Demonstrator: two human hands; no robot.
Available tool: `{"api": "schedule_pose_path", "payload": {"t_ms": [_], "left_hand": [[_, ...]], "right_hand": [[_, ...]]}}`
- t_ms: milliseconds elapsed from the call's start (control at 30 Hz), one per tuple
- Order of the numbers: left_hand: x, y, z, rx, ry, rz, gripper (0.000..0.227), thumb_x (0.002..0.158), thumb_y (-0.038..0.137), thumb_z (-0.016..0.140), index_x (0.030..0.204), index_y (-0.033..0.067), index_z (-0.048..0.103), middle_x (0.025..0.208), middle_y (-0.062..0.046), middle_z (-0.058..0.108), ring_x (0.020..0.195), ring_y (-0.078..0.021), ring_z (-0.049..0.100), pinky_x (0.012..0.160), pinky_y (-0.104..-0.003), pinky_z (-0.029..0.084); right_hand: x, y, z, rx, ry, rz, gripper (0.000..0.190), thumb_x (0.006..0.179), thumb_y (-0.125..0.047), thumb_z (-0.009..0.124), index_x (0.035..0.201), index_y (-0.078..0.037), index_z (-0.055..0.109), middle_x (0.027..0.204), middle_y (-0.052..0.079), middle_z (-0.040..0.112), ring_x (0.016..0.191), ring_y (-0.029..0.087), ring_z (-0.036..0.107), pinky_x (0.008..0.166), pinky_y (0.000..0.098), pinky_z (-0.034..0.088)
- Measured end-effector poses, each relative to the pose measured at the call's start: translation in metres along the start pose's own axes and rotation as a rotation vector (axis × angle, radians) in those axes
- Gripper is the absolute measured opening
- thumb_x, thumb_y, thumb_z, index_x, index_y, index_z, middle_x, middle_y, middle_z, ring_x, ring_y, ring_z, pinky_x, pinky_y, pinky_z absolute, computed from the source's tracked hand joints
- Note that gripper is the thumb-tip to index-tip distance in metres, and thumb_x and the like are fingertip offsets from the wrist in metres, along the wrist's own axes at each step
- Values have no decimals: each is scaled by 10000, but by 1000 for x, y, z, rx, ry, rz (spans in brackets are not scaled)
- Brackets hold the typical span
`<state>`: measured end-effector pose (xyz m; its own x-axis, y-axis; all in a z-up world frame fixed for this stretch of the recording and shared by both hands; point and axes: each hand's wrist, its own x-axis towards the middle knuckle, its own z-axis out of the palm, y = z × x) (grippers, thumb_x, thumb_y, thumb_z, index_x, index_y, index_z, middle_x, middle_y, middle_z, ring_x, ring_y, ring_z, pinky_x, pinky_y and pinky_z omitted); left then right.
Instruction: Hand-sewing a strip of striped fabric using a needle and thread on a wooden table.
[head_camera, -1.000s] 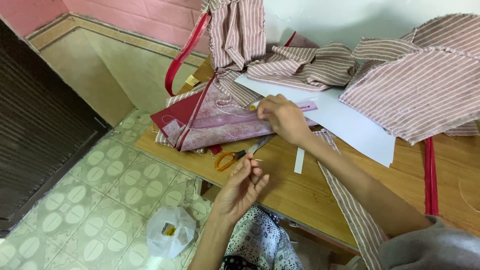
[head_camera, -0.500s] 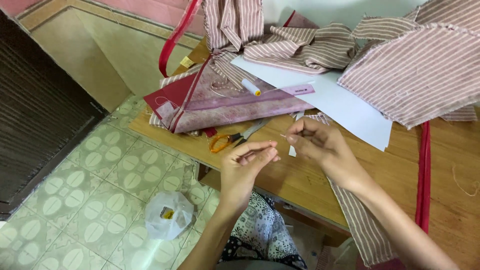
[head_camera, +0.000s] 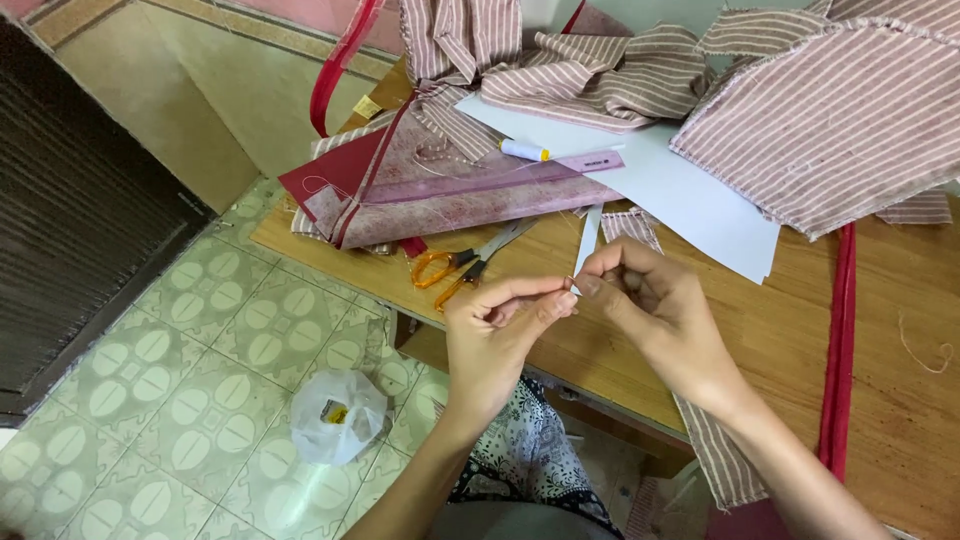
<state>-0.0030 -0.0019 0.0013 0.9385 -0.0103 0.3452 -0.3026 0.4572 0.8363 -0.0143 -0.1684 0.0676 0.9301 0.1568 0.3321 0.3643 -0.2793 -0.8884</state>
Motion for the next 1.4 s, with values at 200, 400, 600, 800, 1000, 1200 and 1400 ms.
{"api": "schedule_pose_path", "payload": {"t_ms": [200, 400, 600, 800, 1000, 1200, 1400], "left_hand": [[0, 6, 3, 39, -5, 1, 180, 856, -70, 866, 1033, -78, 833, 951, -221, 837, 863, -223, 809, 789, -335, 673], [-1, 3, 4, 63, -11, 29, 176, 859, -67, 864, 1033, -48, 845, 950, -194, 843, 895, -210, 805, 848, -339, 663], [-2, 7, 4, 94, -11, 32, 170, 858, -54, 871, 1026, -31, 849, 955, -187, 847, 890, -204, 804, 867, -342, 657], [-3, 5, 6, 99, -3, 24, 166, 860, -36, 878, 1024, -22, 855, 951, -158, 852, 894, -170, 795, 882, -321, 643], [-4, 7, 7, 89, -3, 32, 168, 862, -43, 873, 1028, -24, 854, 947, -165, 852, 883, -170, 795, 875, -325, 645], [-4, 10, 6, 110, -19, 41, 159, 880, -41, 858, 1037, -16, 851, 943, -165, 849, 857, -181, 802, 887, -338, 640], [-4, 6, 4, 110, -24, 39, 162, 886, -42, 854, 1046, -16, 852, 957, -162, 854, 869, -172, 801, 897, -342, 641]], "right_hand": [[-1, -1, 1, 23, -22, -24, 109, 1018, -34, 643, 990, 9, 740, 859, 127, 696, 790, 198, 696, 734, 342, 563], [-4, 5, 0, 42, -15, -3, 124, 1024, -37, 633, 989, 19, 737, 905, 161, 742, 819, 237, 742, 781, 387, 590], [-5, 5, -1, 59, -19, 20, 116, 1019, -33, 645, 966, 25, 731, 906, 167, 766, 847, 234, 756, 802, 390, 603], [-4, 3, 0, 59, -20, 5, 143, 1022, -40, 627, 968, 28, 741, 901, 182, 762, 840, 255, 764, 789, 395, 601], [-5, 3, -1, 57, -26, 4, 147, 1020, -48, 627, 965, 21, 744, 904, 173, 768, 847, 255, 776, 791, 395, 605], [-7, 3, 0, 65, -20, 22, 139, 1022, -49, 633, 968, 17, 744, 917, 158, 762, 862, 233, 764, 805, 381, 603], [-5, 2, 0, 59, -21, 20, 149, 1022, -51, 633, 967, 24, 750, 917, 163, 758, 860, 240, 763, 816, 391, 605]]}}
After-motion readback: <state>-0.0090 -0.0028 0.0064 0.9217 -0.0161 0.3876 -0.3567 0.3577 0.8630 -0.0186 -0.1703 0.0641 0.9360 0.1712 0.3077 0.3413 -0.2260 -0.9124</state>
